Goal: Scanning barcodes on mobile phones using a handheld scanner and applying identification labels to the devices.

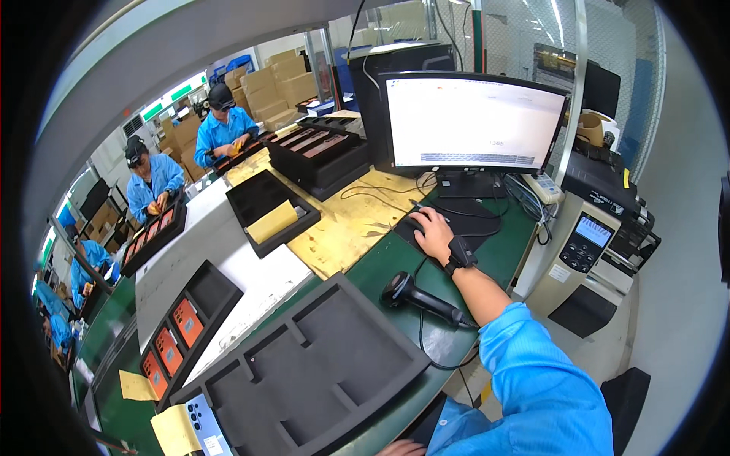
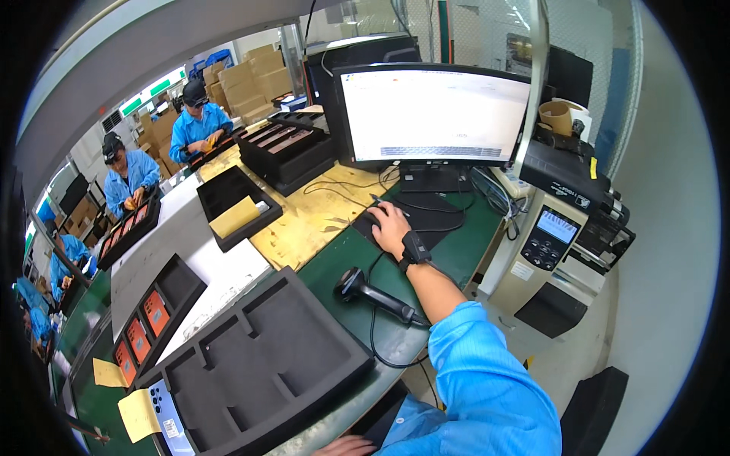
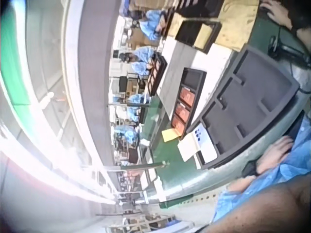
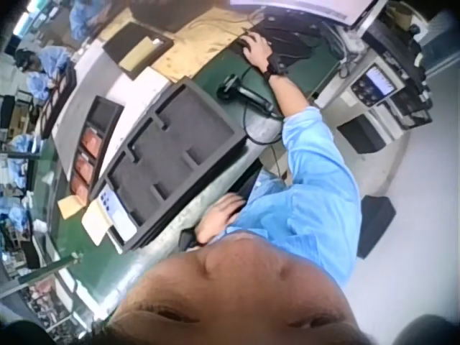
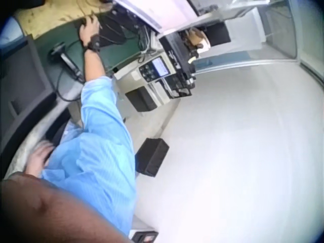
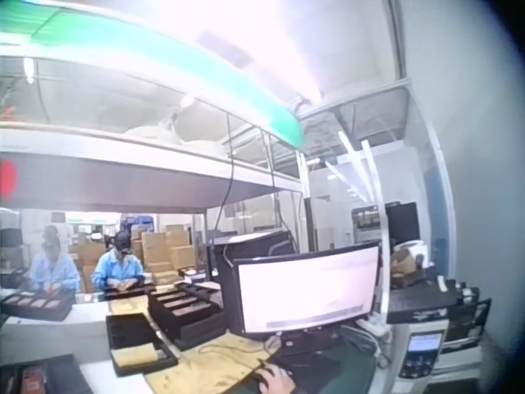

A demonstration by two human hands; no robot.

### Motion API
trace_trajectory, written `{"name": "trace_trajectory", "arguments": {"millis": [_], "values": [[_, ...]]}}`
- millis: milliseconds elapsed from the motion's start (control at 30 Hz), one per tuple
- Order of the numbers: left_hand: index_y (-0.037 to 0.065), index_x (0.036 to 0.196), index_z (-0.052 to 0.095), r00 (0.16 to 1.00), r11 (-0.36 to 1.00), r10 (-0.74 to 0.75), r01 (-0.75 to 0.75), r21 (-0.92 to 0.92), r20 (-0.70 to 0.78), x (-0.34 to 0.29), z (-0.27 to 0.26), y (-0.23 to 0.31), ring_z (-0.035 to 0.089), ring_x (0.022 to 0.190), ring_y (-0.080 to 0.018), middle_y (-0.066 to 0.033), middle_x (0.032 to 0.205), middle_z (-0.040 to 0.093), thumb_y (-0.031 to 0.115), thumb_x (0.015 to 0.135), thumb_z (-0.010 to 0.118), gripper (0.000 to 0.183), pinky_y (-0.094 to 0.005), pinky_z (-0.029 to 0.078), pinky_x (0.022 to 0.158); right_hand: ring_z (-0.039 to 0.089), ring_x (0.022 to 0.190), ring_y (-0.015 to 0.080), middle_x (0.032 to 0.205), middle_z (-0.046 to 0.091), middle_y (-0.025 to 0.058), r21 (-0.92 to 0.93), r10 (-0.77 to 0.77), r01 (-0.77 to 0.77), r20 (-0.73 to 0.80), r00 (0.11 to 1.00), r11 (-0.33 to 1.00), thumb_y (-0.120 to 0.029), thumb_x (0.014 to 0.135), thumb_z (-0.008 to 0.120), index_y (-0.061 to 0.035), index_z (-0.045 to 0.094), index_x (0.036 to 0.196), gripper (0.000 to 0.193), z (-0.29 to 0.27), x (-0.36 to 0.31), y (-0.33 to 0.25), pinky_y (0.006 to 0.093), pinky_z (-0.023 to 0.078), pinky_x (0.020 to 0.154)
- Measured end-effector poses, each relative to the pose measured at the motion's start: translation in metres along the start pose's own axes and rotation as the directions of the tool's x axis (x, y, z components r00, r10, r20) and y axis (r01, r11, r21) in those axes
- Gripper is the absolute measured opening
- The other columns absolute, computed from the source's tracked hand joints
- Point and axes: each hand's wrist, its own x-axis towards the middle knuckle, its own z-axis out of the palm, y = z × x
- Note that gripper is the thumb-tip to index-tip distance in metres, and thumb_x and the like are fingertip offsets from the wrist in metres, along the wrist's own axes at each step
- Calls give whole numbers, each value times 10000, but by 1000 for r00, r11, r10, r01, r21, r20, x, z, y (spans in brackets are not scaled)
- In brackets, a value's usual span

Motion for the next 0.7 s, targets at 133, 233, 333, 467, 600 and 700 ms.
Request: {"name": "trace_trajectory", "arguments": {"millis": [133,233,333,467,600,700], "values": [[-12,1165,658,945,952,282,-296,71,163,29,15,-17,540,1253,-362,-177,1265,623,179,838,590,385,-443,430,1078,515,1252,388,1360,516,146,46,-48,49,-14,999,998,-165,865,691,-150,592,1312,458,8,1,-1,459,460,1048],[-18,1156,658,939,956,272,-288,49,210,25,15,-20,538,1249,-360,-180,1279,614,187,824,573,399,-446,432,1067,518,1250,386,1366,517,139,16,-44,44,-17,999,999,-158,866,698,-156,595,1308,454,5,1,6,452,465,1044],[-19,1184,652,957,965,193,-225,133,218,13,14,-30,529,1271,-356,-187,1315,599,201,830,562,426,-450,428,1077,523,1243,390,1370,516,139,7,-30,30,-1,1000,1000,-149,869,696,-165,596,1309,452,3,1,0,456,464,1043],[-17,1233,634,973,993,85,-100,60,215,2,16,-38,494,1328,-361,-184,1345,585,179,845,557,442,-436,430,1099,525,1236,394,1384,504,142,-2,-6,6,25,1000,1000,-156,877,696,-167,594,1314,449,2,1,-4,462,464,1043],[-18,1234,631,973,983,181,-183,5,144,14,-18,-25,495,1330,-374,-193,1331,591,144,868,563,405,-431,443,1092,524,1235,395,1354,523,149,-11,-5,5,7,1000,1000,-141,862,698,-156,605,1290,439,0,2,-4,459,463,1047],[-23,1219,629,971,984,176,-177,-8,164,19,-30,-17,515,1303,-377,-204,1298,603,136,858,588,397,-436,450,1077,520,1240,398,1363,518,153,-7,18,-17,46,999,1000,-151,867,693,-154,604,1290,432,-3,2,-8,463,459,1051]]}}
